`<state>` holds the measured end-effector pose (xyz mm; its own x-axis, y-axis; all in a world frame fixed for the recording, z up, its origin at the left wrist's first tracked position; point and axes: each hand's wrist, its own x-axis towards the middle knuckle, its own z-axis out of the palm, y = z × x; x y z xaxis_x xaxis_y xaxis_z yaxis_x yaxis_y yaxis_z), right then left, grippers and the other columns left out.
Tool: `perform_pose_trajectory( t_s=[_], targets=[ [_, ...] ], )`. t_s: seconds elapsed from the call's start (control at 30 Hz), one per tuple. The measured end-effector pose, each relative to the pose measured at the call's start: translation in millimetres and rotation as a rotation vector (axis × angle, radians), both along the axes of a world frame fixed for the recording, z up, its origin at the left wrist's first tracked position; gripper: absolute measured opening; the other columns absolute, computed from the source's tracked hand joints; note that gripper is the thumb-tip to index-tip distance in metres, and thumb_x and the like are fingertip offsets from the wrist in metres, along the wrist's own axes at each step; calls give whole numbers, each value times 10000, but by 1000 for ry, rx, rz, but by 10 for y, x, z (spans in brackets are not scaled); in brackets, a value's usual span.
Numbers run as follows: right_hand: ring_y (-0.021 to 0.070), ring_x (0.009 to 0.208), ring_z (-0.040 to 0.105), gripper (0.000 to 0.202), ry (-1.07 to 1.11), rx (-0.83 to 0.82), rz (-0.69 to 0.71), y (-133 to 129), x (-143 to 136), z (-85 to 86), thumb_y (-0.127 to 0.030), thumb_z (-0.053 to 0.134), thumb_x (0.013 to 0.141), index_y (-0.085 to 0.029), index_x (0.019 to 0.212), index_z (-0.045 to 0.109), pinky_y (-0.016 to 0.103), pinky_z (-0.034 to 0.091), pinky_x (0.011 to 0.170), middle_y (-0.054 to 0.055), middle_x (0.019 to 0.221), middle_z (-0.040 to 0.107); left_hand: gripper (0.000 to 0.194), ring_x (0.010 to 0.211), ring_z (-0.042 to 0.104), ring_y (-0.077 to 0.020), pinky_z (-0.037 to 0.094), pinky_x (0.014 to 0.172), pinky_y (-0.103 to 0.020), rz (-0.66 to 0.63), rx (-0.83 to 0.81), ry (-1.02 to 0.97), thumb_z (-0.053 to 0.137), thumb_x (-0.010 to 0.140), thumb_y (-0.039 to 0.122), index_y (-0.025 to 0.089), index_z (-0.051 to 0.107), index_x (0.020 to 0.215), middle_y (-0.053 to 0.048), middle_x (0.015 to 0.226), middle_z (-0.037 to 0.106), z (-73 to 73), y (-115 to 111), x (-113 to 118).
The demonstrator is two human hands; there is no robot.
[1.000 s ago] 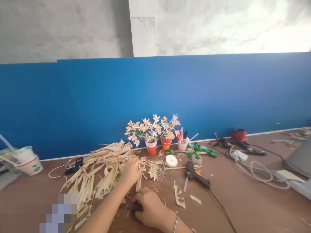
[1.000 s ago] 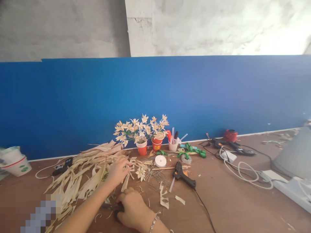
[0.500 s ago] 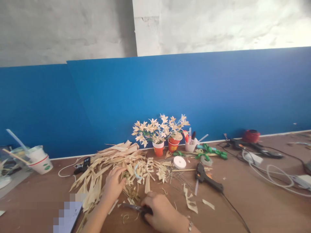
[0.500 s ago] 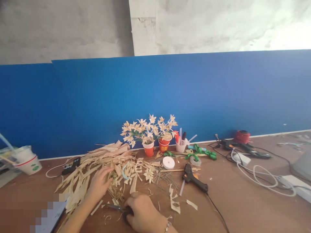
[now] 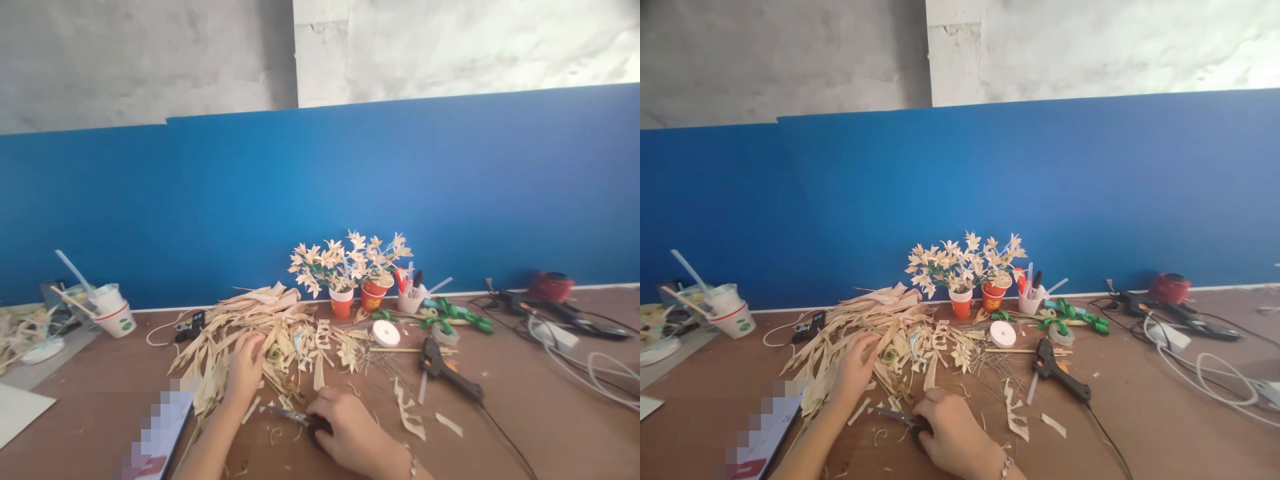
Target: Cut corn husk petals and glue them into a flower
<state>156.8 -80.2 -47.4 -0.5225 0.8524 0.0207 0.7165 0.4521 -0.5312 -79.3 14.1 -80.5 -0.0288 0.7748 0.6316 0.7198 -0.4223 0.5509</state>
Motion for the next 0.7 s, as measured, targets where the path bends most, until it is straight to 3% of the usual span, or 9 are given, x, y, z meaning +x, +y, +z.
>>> perform_pose_trajectory(
  t_s=[0.33, 0.5, 0.6, 0.7],
  targets=[
    [157, 801, 562, 246, 37, -10, -58, 13, 1, -63, -195, 548, 671, -212, 881, 676, 208, 396, 700, 32, 891, 622, 221, 973, 553, -233, 448, 880, -403, -153, 121, 280, 459, 818, 133, 200, 665, 866, -88, 980, 623, 123, -183, 164],
    [140, 683, 549, 215, 1, -14, 11, 25, 101, 41, -216, 569, 672, -234, 829, 715, 211, 368, 617, 2, 756, 654, 324, 995, 530, -223, 436, 889, -417, -382, 42, 430, 441, 844, 101, 242, 659, 1038, -71, 1015, 634, 197, -266, 278],
    [122, 611, 536, 258, 14, -183, 66, 50, 282, 131, -196, 604, 631, -240, 847, 738, 202, 350, 546, -18, 694, 664, 424, 1054, 500, -232, 435, 894, -436, -480, -22, 496, 452, 838, 84, 297, 597, 1174, -71, 1133, 597, 231, -333, 386],
    [111, 550, 539, 330, 128, -566, 92, 110, 496, 161, -197, 632, 608, -219, 921, 736, 184, 353, 473, -11, 695, 675, 476, 1105, 468, -243, 416, 920, -451, -517, -72, 527, 502, 812, 79, 318, 558, 1220, -66, 1197, 567, 215, -394, 510]
  ],
)
